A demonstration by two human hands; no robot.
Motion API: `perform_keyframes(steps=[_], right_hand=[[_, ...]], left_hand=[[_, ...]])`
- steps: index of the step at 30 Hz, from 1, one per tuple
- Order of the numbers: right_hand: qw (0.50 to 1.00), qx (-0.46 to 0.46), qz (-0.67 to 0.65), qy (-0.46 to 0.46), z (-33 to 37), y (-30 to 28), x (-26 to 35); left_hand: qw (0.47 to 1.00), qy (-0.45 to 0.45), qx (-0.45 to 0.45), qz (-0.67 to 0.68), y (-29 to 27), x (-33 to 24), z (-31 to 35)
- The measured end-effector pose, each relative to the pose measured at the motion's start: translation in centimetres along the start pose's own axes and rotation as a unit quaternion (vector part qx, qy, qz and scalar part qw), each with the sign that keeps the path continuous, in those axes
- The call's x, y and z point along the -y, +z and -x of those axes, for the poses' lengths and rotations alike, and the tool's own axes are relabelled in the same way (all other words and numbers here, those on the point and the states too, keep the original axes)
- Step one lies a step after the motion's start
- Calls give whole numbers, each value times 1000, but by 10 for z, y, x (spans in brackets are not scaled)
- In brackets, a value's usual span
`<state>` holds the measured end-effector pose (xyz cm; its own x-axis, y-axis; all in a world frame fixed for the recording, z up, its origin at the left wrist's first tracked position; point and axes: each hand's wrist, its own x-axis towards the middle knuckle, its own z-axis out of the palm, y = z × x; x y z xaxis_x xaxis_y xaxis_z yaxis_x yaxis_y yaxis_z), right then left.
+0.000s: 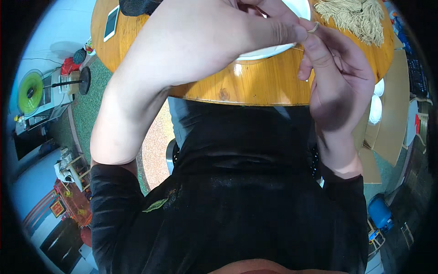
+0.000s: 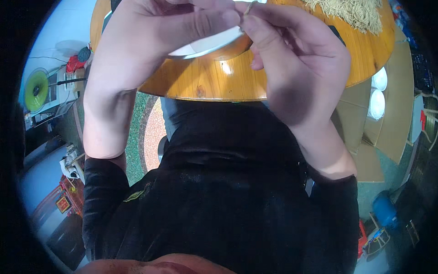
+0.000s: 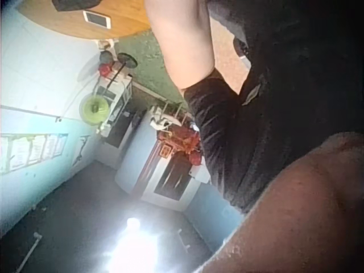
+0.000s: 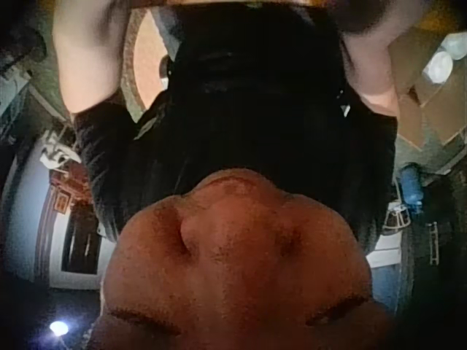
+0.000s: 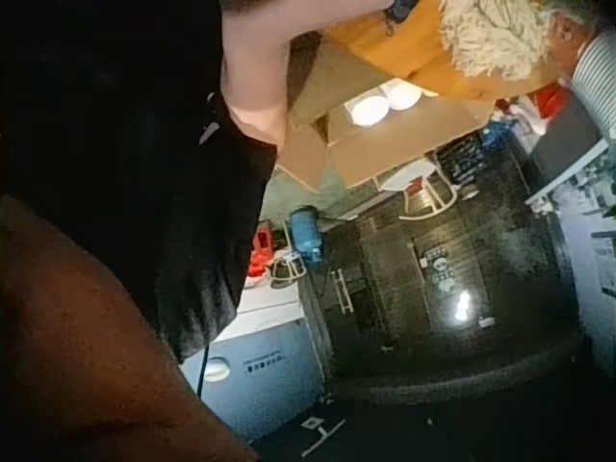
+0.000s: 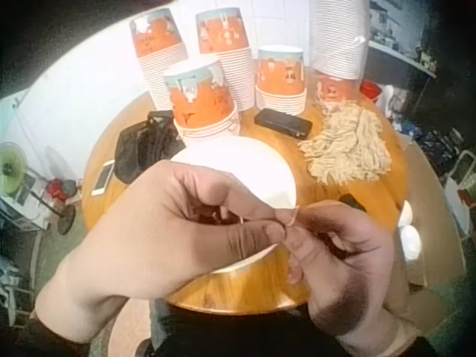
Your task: Manually tying rubber bands onto wooden sticks and placing them into paper cups as part of a packaging process.
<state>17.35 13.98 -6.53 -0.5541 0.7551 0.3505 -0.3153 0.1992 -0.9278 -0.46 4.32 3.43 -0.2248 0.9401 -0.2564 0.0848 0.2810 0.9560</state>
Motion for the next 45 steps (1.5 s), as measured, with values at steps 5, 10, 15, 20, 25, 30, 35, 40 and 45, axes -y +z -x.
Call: perform_keyframes(steps=[5,10,15,20,25,30,35,40,45], right_hand=[[999,-5,26,-21,1,3,0],[1000,8,10,-15,0,2,-2],[998,7,-28,56,-4,-4,1],[993,28,-86,75,-8,-9,-3],[992,17,-99,79,-7,-11,-6],[988,19,-121,89,-8,-15,-8],[989,39,-122,74,-10,-16,-11],[990,33,-111,74,-7,-15,-11],[989,8,-123,80,-5,-10,-9]], left_hand=[[999,-9,15,32,-3,0,-4],[1000,8,7,-16,-1,2,-6],[999,19,7,-34,4,1,-8],[1000,19,15,0,0,7,-7],[998,19,10,-55,5,-1,-5],[997,25,6,-73,7,-2,-4],[999,31,13,-41,4,4,-3],[998,44,7,-38,7,4,-4],[998,39,22,-35,4,6,-4]])
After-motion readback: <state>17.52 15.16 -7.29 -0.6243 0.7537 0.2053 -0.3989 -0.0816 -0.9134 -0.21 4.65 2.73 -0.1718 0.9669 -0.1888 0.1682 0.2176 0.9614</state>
